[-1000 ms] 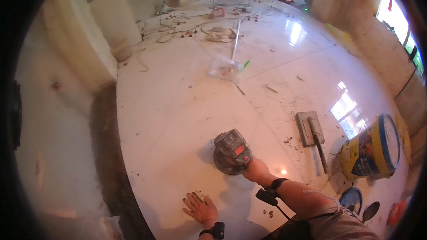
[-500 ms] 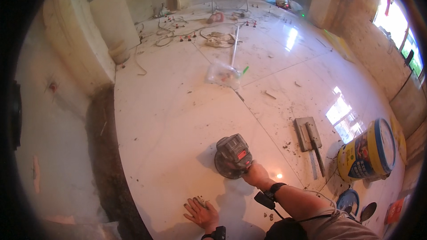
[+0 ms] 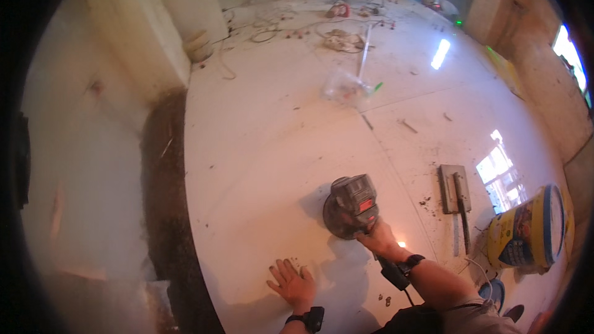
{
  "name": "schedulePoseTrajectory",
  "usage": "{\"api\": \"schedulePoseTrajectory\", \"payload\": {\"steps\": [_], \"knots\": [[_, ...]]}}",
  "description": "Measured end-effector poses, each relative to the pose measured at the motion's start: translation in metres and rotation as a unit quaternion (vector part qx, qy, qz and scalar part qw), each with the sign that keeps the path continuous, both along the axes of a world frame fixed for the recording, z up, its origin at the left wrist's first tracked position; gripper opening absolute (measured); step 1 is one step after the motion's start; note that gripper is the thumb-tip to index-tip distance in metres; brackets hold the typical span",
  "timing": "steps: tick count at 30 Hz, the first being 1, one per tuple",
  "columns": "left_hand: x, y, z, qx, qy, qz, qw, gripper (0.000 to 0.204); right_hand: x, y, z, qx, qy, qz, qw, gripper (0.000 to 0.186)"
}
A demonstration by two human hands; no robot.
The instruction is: The person is finishing a floor tiling job by sanding the edges and applying grout or adhesive to the joints.
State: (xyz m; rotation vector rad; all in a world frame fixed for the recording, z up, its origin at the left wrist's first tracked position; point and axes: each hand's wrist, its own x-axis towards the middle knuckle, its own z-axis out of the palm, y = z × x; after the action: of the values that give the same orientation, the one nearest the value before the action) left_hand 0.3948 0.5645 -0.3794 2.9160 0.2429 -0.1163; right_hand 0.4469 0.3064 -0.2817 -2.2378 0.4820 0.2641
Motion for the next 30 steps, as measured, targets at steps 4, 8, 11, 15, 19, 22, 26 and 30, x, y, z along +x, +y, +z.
{"api": "schedulePoseTrajectory", "payload": {"steps": [4,8,11,15,19,22,26,30], "knots": [[0.005,-0.005,0.008,-0.001,0.000,-0.007,1.000,0.060,-0.039,-0.009,-0.007,-0.048,-0.014,0.062,0.997,0.048],[0.001,-0.001,0.001,-0.006,-0.053,-0.038,0.998,0.054,-0.084,0.002,0.020,0.056,0.021,0.039,0.997,0.035],[0.007,0.052,-0.005,-0.056,-0.085,-0.121,0.987,0.051,-0.047,0.016,0.019,-0.002,0.080,0.137,0.987,0.035],[-0.036,0.146,0.006,0.006,-0.051,-0.075,0.996,0.058,0.027,0.083,0.001,-0.009,-0.027,0.208,0.978,0.033],[-0.033,0.157,0.015,0.026,-0.044,-0.081,0.995,0.066,0.102,0.150,-0.019,-0.039,-0.039,0.239,0.970,0.038],[-0.047,0.162,0.003,0.032,-0.033,-0.062,0.997,0.067,0.115,0.194,-0.012,-0.056,0.000,0.187,0.981,0.041],[-0.050,0.168,0.000,-0.002,-0.020,-0.047,0.999,0.066,0.124,0.210,-0.017,-0.092,0.009,0.198,0.976,0.040],[-0.046,0.169,0.005,-0.011,-0.046,-0.063,0.997,0.064,0.124,0.210,-0.008,-0.103,0.007,0.172,0.980,0.040]]}}
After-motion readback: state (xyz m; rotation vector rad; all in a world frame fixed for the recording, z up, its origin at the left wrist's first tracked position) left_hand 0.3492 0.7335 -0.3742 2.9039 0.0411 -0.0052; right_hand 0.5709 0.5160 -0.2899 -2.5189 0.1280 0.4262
